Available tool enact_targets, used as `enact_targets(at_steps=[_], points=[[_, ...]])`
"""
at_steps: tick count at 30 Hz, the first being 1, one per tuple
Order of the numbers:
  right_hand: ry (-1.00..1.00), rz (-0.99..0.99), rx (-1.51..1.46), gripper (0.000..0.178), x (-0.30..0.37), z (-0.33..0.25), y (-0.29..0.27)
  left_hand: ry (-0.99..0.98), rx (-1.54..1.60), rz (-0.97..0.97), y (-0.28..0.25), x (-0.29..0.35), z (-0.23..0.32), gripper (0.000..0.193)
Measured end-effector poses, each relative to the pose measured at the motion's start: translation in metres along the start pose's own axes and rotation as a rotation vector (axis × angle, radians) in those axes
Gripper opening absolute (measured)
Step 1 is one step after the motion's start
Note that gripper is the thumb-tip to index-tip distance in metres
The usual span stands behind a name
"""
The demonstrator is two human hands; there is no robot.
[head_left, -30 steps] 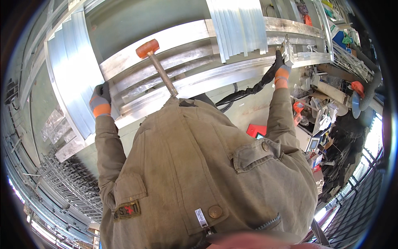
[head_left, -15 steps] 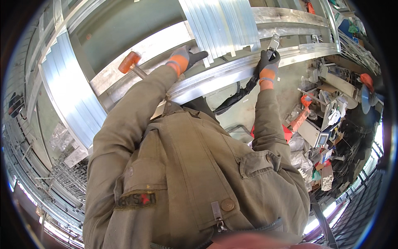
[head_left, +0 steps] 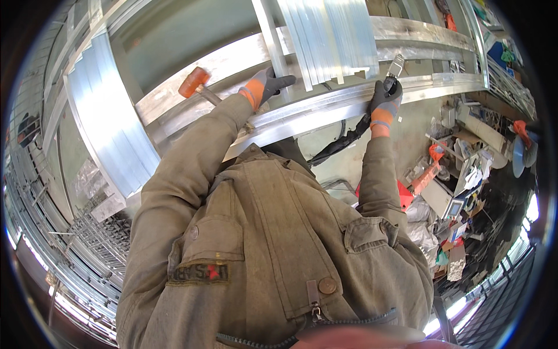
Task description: The person aligns metal sheet pieces into a frame structure, taps them with a rubber mallet, and spot-welds the joints using a handheld welding tool. The person repeats this sequence across multiple sections of the frame.
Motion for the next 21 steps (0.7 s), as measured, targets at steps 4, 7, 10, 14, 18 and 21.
enact_targets(at_steps=[4,7,10,14,18,21], points=[[-0.017,-0.001,0.005,0.067,0.006,-0.003,-0.002,0.118,0.24,0.193,-0.027,0.057,-0.014,0.055],[-0.032,0.0,0.128,0.067,0.013,-0.005,-0.002,0.281,0.364,0.538,-0.058,0.11,-0.026,0.063],[0.036,0.037,0.205,0.07,0.02,0.004,0.001,0.332,0.243,0.699,-0.09,0.158,-0.031,0.061],[0.177,0.113,0.212,0.094,0.04,0.019,0.006,0.473,0.344,0.778,-0.112,0.216,-0.042,0.062],[0.146,0.183,0.312,0.091,0.076,-0.002,0.008,0.398,0.8,0.415,-0.106,0.275,-0.084,0.058],[0.026,0.235,0.411,0.078,0.113,-0.046,0.015,0.612,1.004,0.056,-0.099,0.324,-0.092,0.051]])
Point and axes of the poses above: each hand's wrist, its own x-axis away from the middle knuckle, its own y-axis out of the palm, z = x × y, the point moved 7 cm from there along -x, towards the middle knuckle, and after that the axes turned 14 degrees about -z, right-handed, at the moved point
